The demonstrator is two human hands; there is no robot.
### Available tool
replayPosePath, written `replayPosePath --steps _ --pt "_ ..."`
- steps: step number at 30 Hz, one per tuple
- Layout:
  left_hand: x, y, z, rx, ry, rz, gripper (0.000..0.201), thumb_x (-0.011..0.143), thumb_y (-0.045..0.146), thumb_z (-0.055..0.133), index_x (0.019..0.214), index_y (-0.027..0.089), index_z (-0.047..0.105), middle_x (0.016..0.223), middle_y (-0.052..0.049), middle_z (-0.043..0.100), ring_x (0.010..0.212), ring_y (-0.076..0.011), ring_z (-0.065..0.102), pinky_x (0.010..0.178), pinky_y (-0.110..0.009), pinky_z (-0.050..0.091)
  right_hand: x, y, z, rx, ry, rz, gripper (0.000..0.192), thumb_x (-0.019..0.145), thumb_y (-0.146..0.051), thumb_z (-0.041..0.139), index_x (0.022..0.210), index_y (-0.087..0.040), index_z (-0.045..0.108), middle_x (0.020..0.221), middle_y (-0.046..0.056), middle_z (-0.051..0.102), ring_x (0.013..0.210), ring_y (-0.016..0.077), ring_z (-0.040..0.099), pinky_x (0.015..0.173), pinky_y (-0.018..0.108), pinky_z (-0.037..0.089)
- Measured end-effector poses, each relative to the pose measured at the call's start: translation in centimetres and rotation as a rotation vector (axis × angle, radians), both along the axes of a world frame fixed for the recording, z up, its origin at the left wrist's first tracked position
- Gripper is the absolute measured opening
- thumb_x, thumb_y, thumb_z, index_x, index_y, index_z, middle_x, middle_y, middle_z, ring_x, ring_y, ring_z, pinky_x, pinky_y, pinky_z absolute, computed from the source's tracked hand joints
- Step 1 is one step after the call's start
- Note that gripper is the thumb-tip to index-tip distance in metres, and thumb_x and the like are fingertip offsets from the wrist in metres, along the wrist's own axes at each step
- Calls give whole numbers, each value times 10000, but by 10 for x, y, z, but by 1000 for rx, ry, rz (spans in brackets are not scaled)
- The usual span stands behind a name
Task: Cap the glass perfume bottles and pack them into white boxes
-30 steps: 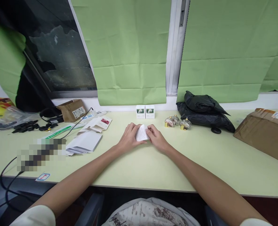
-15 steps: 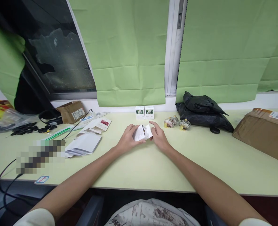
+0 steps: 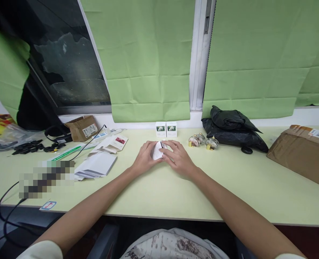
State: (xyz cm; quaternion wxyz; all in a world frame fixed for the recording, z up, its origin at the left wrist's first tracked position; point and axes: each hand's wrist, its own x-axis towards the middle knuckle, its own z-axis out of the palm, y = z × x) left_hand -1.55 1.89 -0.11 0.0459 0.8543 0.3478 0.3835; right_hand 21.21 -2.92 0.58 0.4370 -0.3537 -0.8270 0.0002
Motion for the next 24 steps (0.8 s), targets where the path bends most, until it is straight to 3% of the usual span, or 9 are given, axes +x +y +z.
replayPosePath --steps 6,8,12,16,20,24 --pt "-2 3 0 -29 -33 23 778 797 620 817 1416 271 501 1336 -104 568 1237 -309 556 1049 -465 447 8 11 -7 -6 77 -75 276 1069 -350 463 1148 -310 724 1268 70 712 1352 329 482 1152 584 394" --pt "-2 3 0 -31 -34 16 784 794 610 825 1421 272 497 1338 -102 568 1238 -304 552 1054 -462 444 9 11 -10 -40 67 -61 263 1068 -345 471 1167 -310 712 1183 75 727 1298 326 511 1114 555 414" --pt "-3 4 -1 -27 -28 -2 797 780 617 834 1424 284 504 1316 -93 576 1224 -300 558 1047 -457 447 3 6 -10 -100 120 -33 279 1066 -358 473 1257 -308 670 1214 87 688 1196 307 561 1050 506 441" --pt "-3 6 -3 -27 -21 33 800 782 634 824 1433 294 505 1318 -93 577 1222 -307 559 1042 -467 445 -2 4 -6 -150 216 -2 254 1064 -405 472 1042 -275 690 1080 77 699 1087 288 593 997 471 453" --pt "-4 6 -3 -6 1 50 807 785 627 824 1449 302 498 1320 -91 576 1220 -313 557 1039 -476 442 0 8 -7 -266 312 48 355 1068 -422 441 854 -257 672 967 57 698 1016 263 610 965 431 450" --pt "-2 2 -2 62 123 11 844 783 600 837 1489 313 474 1348 -106 571 1230 -336 549 1038 -497 427 1 17 -19 -488 424 82 303 1003 -463 557 813 -236 623 853 16 642 868 215 586 826 354 450"
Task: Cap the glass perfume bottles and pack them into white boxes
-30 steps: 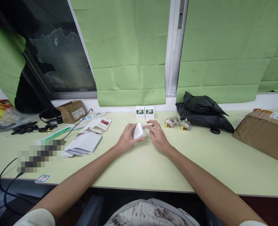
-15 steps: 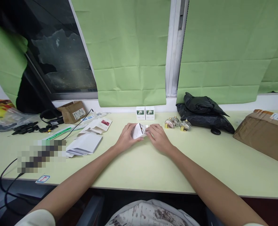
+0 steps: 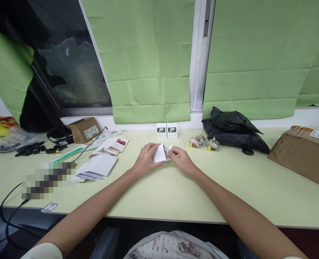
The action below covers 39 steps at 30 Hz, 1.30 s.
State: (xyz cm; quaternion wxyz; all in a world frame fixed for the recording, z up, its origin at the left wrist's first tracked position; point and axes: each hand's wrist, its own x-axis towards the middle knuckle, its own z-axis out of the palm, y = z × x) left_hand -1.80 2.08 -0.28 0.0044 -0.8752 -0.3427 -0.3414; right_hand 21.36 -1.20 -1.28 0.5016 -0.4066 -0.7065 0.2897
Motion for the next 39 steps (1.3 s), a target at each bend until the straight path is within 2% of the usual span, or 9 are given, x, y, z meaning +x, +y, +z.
replayPosePath --steps 3,8,12,17,23,30,39 --pt "2 -3 0 68 97 -18 884 780 571 851 1524 312 449 1381 -124 561 1237 -356 541 1042 -518 410 -1 8 -12 -129 86 31 265 944 -489 637 897 -234 583 818 -18 584 783 180 542 735 310 433" --pt "0 -1 -2 82 133 -23 903 775 573 853 1544 335 444 1393 -130 551 1257 -369 533 1058 -534 402 -1 15 -23 -178 78 35 332 929 -554 644 935 -226 590 839 -12 601 786 175 544 726 305 438" --pt "-4 2 -1 25 63 -79 914 774 633 828 1547 322 452 1379 -127 556 1245 -345 533 1068 -514 424 2 18 -24 -187 73 52 386 917 -599 656 896 -220 585 780 -22 594 728 167 528 688 302 423" --pt "-5 1 0 -97 -35 -125 914 736 663 841 1511 311 510 1320 -109 581 1243 -325 531 1064 -488 466 4 18 -23 -232 101 51 366 908 -574 674 871 -217 597 734 -30 608 656 154 529 665 299 417" --pt "-5 -2 1 -38 -10 -164 905 765 612 846 1535 296 491 1329 -124 580 1226 -325 542 1076 -503 461 2 13 -16 -252 156 129 393 913 -572 671 791 -216 554 687 -41 576 647 140 500 660 289 386" --pt "-7 1 0 -28 -26 -162 901 765 616 843 1529 284 498 1350 -127 578 1241 -327 538 1078 -502 465 3 15 -13 -312 208 28 305 867 -493 663 774 -217 574 653 -41 553 621 147 509 629 285 389" --pt "-6 1 3 -39 38 -157 899 785 635 817 1538 265 496 1346 -137 571 1237 -332 542 1079 -502 459 4 22 -22 -242 82 27 427 854 -607 661 749 -208 550 643 -47 504 603 137 446 572 269 323"
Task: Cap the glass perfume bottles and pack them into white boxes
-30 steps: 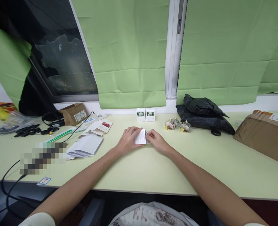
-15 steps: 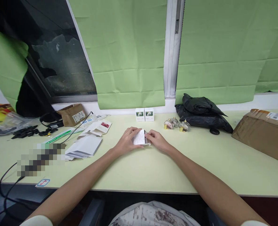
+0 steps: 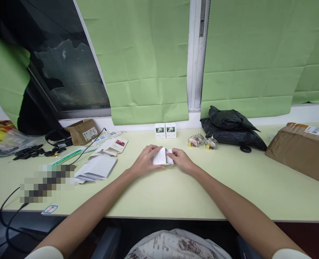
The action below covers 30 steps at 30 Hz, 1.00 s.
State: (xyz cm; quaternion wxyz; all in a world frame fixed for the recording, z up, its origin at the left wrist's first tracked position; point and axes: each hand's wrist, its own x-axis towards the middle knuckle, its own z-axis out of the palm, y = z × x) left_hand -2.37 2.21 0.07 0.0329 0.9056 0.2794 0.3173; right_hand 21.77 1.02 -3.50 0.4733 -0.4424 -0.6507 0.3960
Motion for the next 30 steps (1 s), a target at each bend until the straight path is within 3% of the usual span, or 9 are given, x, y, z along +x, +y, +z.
replayPosePath --steps 4,9,14,17,19,22,25,27,30 --pt "-4 7 2 -63 56 24 908 770 639 826 1534 260 516 1336 -133 586 1225 -332 552 1070 -490 467 14 10 -1 -44 -120 -75 365 867 -545 615 752 -201 566 657 -36 542 616 143 482 580 266 341" --pt "-23 18 7 -103 180 124 854 774 671 798 1485 249 583 1339 -138 600 1225 -356 567 1071 -493 459 42 15 4 -21 -560 -298 277 938 -400 512 760 -200 583 753 8 638 727 167 573 622 262 348" --pt "-44 26 19 -115 255 226 861 797 751 716 1484 248 584 1317 -147 623 1196 -369 598 1004 -471 493 60 16 12 -58 -700 -421 217 930 -275 525 739 -196 593 802 64 681 764 195 587 628 283 310" --pt "-53 30 26 -29 166 302 800 875 720 649 1529 274 533 1343 -151 618 1217 -371 601 1050 -497 462 64 16 13 -78 -753 -487 198 948 -271 523 805 -193 636 902 101 718 826 222 621 656 291 323" --pt "-55 32 29 -48 -20 345 763 917 699 608 1544 275 507 1365 -148 618 1227 -354 608 1063 -495 461 65 15 13 -86 -780 -531 191 966 -282 510 903 -188 664 979 133 728 865 250 639 681 303 336" --pt "-45 33 29 -307 -494 333 747 956 743 499 1477 210 563 1325 -155 672 1151 -313 663 1000 -447 521 62 8 17 -44 -809 -618 232 996 -287 469 1077 -181 659 1019 156 728 868 275 648 703 324 356" --pt "-27 30 25 -792 -916 143 819 947 821 392 1388 168 616 1265 -168 725 1103 -302 708 914 -416 584 50 -2 23 166 -731 -605 225 1006 -280 460 1125 -204 635 951 105 718 863 258 633 721 325 373" --pt "-15 25 23 -1053 -1014 10 781 926 809 476 1359 177 628 1310 -167 716 1112 -302 720 870 -403 617 37 -10 26 302 -585 -480 193 1006 -314 479 1056 -225 643 849 55 688 827 233 609 723 318 383" --pt "-4 14 20 -1202 -1002 -132 605 924 642 667 1324 189 650 1417 -152 667 1203 -288 696 898 -365 631 9 -20 25 259 -259 -210 290 1011 -477 506 932 -241 654 767 7 649 684 182 546 639 298 386"
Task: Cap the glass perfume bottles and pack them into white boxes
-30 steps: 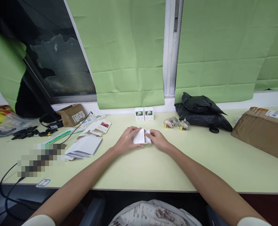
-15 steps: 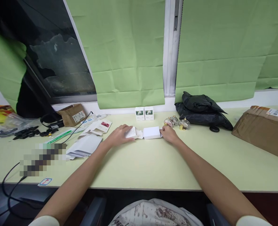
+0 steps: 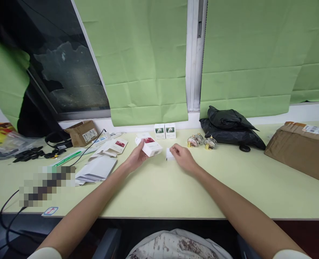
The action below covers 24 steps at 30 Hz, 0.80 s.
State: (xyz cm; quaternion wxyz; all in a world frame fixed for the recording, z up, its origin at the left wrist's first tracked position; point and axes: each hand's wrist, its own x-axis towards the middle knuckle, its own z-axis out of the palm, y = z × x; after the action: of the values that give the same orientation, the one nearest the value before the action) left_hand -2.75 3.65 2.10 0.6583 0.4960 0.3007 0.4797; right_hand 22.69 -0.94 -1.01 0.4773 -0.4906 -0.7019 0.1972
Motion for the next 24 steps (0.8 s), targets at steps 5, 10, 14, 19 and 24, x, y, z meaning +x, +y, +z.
replayPosePath --steps 5,10,14,19,24 --pt "2 -11 -2 70 -51 -148 535 880 422 814 1340 201 653 1467 -136 639 1348 -290 620 1130 -438 531 -30 -8 -3 -413 484 225 449 947 -684 545 968 -238 598 724 -7 642 478 118 466 426 246 299" --pt "7 -14 -9 62 25 -156 633 739 291 938 1299 166 671 1424 -155 668 1344 -307 623 1203 -490 462 -28 -6 -1 -502 776 261 380 898 -595 657 1021 -246 571 865 17 672 566 137 603 407 236 378" --pt "18 -22 -15 62 71 -80 629 701 305 959 1247 156 686 1377 -163 695 1276 -322 668 1147 -527 513 -28 -2 -5 -475 837 203 388 890 -619 636 997 -257 548 773 -20 604 535 134 540 411 255 405" --pt "29 -32 -16 63 32 -78 609 715 327 949 1244 168 692 1376 -151 698 1271 -315 673 1154 -525 511 -31 -2 -6 -279 774 95 461 844 -691 644 923 -244 565 745 -8 567 617 157 538 474 283 474" --pt "26 -31 -9 -3 -59 -49 592 773 307 917 1291 184 657 1408 -128 678 1245 -276 692 1149 -469 540 -26 -1 -3 -234 755 58 361 881 -543 583 1062 -231 602 814 14 594 637 160 544 523 301 507"
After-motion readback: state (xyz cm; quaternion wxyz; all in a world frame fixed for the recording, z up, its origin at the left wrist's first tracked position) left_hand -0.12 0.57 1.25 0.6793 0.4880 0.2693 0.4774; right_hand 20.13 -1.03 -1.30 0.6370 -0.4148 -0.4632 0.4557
